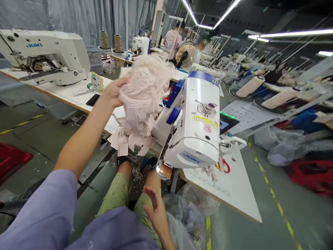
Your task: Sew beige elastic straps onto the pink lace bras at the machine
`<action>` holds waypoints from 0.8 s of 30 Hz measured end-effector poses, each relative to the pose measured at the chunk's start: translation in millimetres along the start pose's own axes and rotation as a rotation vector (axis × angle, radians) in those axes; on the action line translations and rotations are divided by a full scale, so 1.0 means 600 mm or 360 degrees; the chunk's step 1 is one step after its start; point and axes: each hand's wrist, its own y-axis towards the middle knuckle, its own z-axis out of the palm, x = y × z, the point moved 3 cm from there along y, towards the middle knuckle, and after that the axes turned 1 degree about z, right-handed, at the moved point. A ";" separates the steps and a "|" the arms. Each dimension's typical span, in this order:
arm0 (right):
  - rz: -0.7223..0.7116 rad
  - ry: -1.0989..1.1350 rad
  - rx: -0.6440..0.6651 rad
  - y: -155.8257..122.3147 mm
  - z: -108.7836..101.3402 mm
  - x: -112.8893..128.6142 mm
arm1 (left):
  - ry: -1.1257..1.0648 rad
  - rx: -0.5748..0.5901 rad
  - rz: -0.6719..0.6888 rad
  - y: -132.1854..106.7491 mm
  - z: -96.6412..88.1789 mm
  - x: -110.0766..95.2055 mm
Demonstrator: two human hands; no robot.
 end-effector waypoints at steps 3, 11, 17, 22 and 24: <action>-0.0175 0.0460 0.0127 0.042 0.053 0.063 | -0.0154 -0.0072 0.0006 -0.146 -0.032 -0.032; 0.0444 0.0801 0.0046 0.013 0.121 -0.007 | -0.0661 -0.0402 -0.1309 -0.610 0.035 0.225; 0.1012 0.0869 -0.0192 -0.064 0.112 -0.116 | -0.1415 -0.0973 -0.1615 -0.729 0.049 0.390; 0.0659 0.0388 0.0012 -0.020 0.031 -0.140 | -0.1490 -0.1321 -0.1428 -0.726 0.012 0.447; 0.0467 0.0100 0.0074 0.029 -0.005 -0.154 | -0.1462 -0.1320 -0.1356 -0.710 -0.005 0.460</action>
